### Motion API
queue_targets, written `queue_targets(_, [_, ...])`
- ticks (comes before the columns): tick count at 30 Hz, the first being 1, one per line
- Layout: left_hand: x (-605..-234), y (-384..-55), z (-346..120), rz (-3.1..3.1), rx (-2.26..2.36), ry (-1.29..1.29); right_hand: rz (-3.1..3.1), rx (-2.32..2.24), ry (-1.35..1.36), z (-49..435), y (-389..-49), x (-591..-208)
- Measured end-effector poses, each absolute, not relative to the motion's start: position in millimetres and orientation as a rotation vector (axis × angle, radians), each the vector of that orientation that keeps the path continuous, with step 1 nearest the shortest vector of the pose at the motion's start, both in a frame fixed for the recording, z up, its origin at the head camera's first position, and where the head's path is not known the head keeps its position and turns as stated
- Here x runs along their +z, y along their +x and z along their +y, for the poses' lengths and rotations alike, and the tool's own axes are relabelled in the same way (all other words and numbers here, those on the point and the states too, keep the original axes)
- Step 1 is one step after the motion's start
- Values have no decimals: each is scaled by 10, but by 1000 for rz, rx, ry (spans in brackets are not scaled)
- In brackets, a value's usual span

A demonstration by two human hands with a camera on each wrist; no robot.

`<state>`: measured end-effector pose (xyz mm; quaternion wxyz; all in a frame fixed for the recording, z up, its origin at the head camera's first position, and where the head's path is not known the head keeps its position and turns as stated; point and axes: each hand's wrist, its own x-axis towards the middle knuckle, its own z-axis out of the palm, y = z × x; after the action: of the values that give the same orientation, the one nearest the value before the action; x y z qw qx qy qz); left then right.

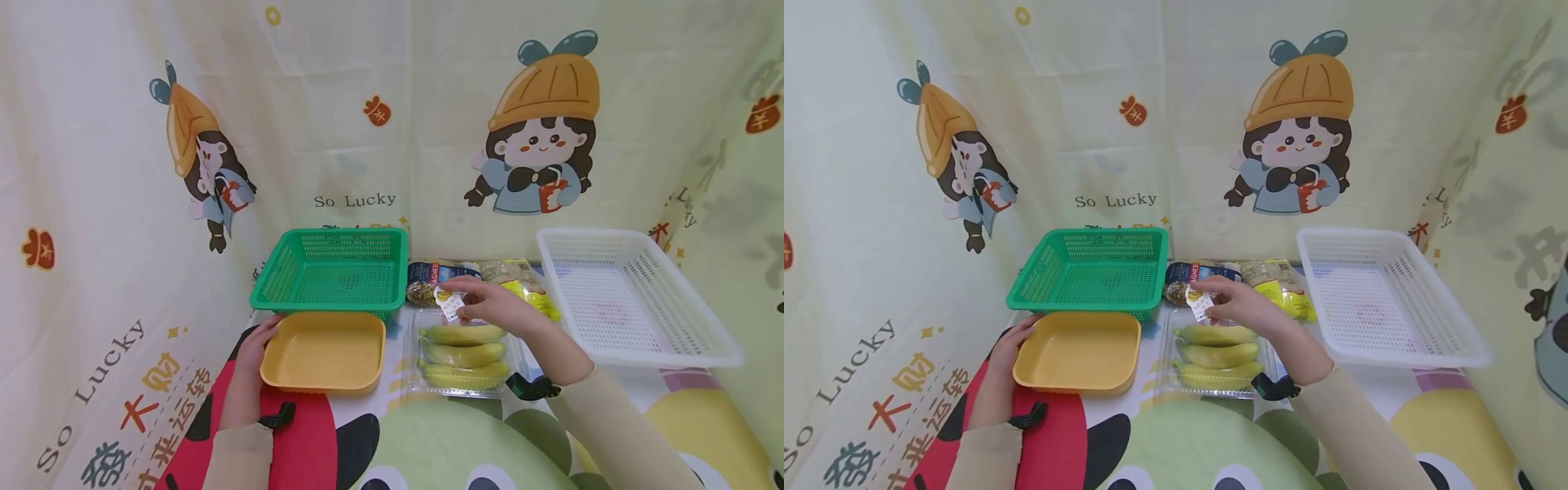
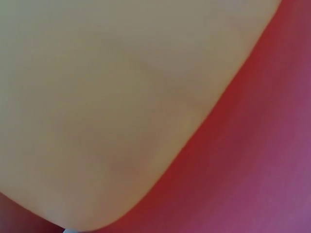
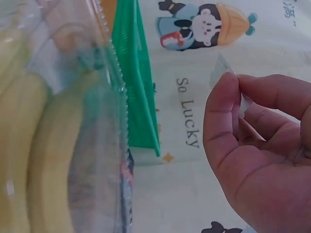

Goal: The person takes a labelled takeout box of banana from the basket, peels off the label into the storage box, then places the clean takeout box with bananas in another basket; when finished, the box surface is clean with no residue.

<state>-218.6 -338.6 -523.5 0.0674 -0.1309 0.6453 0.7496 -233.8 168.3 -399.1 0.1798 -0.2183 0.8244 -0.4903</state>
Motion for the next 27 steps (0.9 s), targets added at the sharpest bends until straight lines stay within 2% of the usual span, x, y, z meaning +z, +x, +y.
queue_targets(8, [-5117,-2068,-3337,1619,2439,-272,2246,-1358,-722,1408,-2505,-3861])
queue_targets(15, [-5155,-2039,-3320,1664,2492,-183,2129,-1350,-773,1118,-2598,-3847])
queue_targets(27, [-5158,-2047,-3303,1713,2465,-276,2004,-1386,-709,501,-2715,-4014])
